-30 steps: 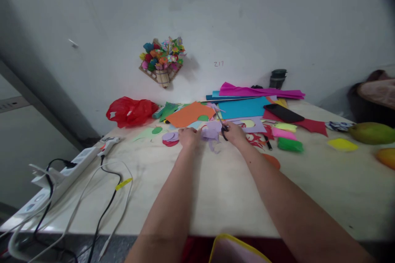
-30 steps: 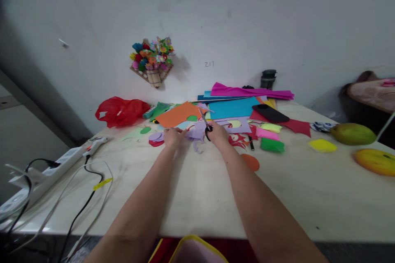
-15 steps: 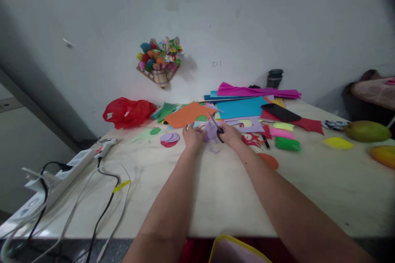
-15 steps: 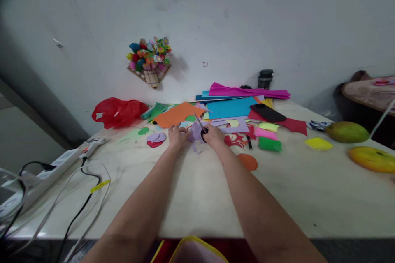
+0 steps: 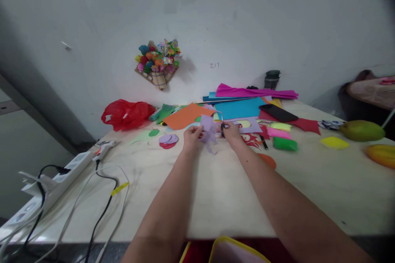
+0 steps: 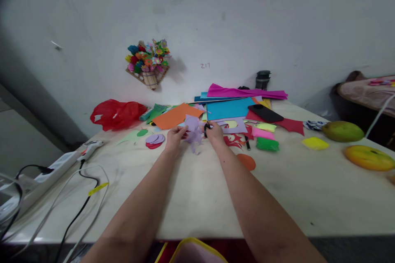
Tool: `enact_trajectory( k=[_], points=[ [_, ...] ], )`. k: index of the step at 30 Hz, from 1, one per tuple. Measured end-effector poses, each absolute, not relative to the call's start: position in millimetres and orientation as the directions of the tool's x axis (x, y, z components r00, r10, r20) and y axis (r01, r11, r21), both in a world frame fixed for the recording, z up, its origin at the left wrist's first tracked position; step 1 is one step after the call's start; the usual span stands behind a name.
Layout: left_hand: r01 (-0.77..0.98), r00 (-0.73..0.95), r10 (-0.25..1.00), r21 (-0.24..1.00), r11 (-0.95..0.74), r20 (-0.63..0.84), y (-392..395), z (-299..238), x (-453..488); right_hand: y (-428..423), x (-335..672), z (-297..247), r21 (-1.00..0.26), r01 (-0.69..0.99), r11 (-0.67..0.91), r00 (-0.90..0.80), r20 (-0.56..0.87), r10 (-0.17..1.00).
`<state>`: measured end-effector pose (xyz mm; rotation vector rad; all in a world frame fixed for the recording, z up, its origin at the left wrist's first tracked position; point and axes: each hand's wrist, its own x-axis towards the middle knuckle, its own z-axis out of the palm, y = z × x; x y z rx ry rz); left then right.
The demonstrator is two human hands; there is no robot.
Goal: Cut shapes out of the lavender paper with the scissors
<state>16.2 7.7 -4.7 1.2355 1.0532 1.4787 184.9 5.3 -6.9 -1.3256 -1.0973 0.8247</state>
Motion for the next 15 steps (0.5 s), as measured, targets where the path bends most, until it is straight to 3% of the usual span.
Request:
enact_trajectory(
  k=[2, 6, 15],
  points=[
    [-0.21, -0.034, 0.985, 0.962, -0.175, 0.172, 5, -4, 15, 2, 182, -2, -0.998, -0.021, 0.052, 0.351, 0.041, 0.936],
    [-0.245, 0.031, 0.991, 0.962, -0.12, 0.131, 0, -1, 15, -3, 181, 5, -0.985, -0.165, 0.055, 0.338, -0.004, 0.941],
    [-0.207, 0.15, 0.983, 0.976, -0.073, 0.106, -1, -2, 15, 14, 175, -8, -0.965, -0.151, 0.216, 0.329, 0.158, 0.931]
  ],
)
